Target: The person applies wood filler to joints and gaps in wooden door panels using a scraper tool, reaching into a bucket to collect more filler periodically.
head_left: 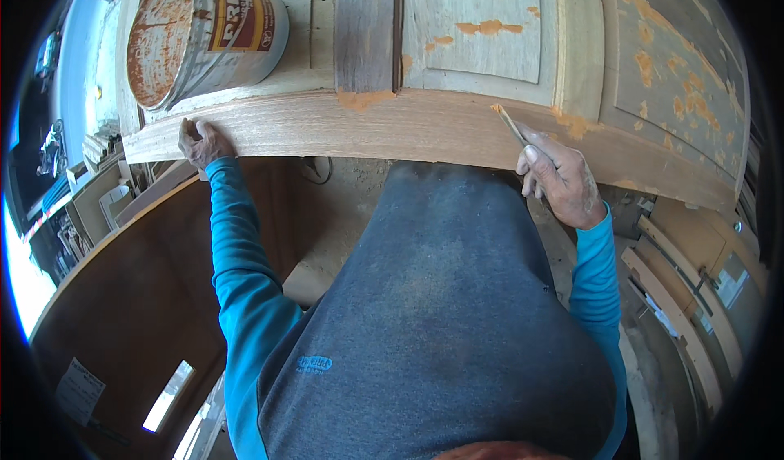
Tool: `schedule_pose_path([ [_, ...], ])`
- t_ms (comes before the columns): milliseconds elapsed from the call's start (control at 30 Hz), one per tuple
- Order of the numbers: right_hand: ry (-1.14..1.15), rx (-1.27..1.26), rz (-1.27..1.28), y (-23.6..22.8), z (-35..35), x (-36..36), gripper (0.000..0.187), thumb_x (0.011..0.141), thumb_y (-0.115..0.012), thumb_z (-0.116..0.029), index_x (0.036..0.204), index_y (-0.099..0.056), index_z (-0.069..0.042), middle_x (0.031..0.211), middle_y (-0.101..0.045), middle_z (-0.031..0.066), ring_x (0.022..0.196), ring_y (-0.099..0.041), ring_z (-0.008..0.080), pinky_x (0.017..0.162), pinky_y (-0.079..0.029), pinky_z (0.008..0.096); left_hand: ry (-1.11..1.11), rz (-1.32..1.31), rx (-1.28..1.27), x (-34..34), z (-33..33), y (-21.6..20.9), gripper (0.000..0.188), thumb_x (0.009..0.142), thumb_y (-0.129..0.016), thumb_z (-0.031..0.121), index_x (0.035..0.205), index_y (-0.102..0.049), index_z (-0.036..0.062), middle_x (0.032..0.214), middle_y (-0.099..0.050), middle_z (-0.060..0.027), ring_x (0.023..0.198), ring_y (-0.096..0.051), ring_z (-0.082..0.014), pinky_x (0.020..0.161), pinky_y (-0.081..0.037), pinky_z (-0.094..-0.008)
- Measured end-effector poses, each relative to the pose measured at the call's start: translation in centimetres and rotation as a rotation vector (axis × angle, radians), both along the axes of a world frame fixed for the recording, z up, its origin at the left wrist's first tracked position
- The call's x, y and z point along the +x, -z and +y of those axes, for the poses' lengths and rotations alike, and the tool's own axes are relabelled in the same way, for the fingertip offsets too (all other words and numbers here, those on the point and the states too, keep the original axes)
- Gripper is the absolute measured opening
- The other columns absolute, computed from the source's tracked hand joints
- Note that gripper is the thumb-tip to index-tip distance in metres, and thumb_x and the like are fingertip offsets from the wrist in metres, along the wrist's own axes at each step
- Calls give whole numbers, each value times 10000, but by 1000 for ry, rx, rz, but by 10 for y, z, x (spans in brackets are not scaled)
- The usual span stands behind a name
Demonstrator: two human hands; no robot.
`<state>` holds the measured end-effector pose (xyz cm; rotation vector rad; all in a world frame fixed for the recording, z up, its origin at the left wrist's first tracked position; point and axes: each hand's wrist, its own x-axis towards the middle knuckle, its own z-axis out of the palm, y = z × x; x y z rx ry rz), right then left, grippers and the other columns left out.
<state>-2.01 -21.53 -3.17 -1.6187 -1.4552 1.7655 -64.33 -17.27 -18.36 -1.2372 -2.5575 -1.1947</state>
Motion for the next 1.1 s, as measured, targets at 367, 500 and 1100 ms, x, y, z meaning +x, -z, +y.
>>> schedule_pose_path([
  [367,623,570,-546,78,-139,-44,460,1012,-625,-101,1463,-560,-40,1020,-679,182,725,-670,250,693,-552,395,100,38,-42,0,-2,0,452,981,-598,213,1365,-592,-26,1301,-611,-188,1194,-636,-279,1018,-496,-361],
  [500,697,633,-650,104,-133,-51,486,1000,-643,-93,1472,-545,-35,1144,-678,213,862,-667,338,794,-554,441,132,165,-53,-21,1,15,449,935,-639,281,1321,-663,54,1291,-598,-221,1203,-587,-358,1064,-457,-446],
  [1100,306,528,-856,26,-191,-17,420,993,-613,-86,1411,-607,-123,1149,-657,173,1015,-661,379,864,-530,448,192,218,-62,-11,-8,8,402,943,-641,284,1254,-691,34,1266,-610,-217,1224,-560,-351,1084,-443,-427],
])
